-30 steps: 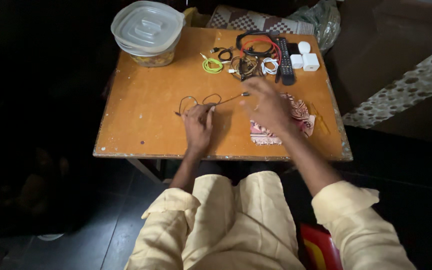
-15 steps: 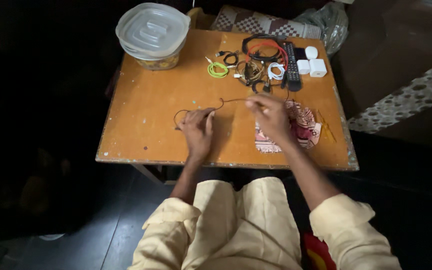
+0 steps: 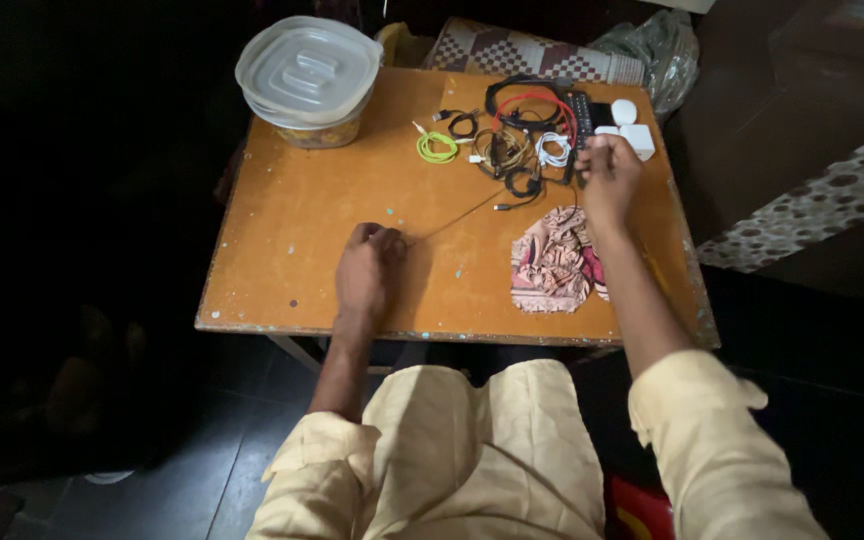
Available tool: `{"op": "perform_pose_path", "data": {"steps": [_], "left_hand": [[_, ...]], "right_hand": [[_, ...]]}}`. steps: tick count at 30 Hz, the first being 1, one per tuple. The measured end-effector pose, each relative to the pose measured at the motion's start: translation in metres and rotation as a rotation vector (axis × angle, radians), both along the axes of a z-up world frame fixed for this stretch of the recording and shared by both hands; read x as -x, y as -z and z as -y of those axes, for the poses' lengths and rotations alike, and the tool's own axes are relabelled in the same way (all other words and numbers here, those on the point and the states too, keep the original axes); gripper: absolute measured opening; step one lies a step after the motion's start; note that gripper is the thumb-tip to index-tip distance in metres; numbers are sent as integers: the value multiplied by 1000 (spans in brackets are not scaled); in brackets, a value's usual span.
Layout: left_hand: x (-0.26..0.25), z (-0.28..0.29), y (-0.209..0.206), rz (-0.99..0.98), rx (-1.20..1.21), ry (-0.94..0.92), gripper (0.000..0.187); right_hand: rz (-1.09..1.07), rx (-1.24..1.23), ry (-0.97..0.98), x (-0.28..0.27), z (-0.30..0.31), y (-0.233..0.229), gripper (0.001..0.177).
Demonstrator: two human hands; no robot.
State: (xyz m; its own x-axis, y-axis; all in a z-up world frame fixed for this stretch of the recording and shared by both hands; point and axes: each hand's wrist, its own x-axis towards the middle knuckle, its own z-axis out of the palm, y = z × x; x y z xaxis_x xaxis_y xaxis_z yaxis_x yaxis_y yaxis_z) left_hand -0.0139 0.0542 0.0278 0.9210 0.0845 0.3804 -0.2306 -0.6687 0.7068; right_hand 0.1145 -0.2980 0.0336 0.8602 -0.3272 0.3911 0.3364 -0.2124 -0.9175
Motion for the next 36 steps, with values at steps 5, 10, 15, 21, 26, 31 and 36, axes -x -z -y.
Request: {"op": "perform_pose_path", "data": {"steps": [5, 10, 15, 21, 26, 31, 36], "left_hand": [[-5, -26, 13, -15, -19, 154, 16], [-2, -46, 19, 28, -44, 165, 13], [-3, -42, 14, 117, -49, 187, 12], [-3, -15, 10, 87, 56, 192, 17], [-5, 11, 8, 117, 221, 183, 14], [-3, 20, 5, 151, 326, 141, 18], [-17, 17, 19, -6, 673, 38, 23]], "right_hand": [[-144, -30, 7, -32, 25, 33, 16], [-208, -232, 149, -48, 63, 25, 16], [-148, 431, 87, -23, 53, 18, 10], [108, 1021, -46, 41, -51, -30, 32], [87, 965, -544, 75, -120, -36, 21], [-86, 707, -579, 94, -139, -19, 22], [-142, 610, -646, 95, -119, -3, 23]]}}
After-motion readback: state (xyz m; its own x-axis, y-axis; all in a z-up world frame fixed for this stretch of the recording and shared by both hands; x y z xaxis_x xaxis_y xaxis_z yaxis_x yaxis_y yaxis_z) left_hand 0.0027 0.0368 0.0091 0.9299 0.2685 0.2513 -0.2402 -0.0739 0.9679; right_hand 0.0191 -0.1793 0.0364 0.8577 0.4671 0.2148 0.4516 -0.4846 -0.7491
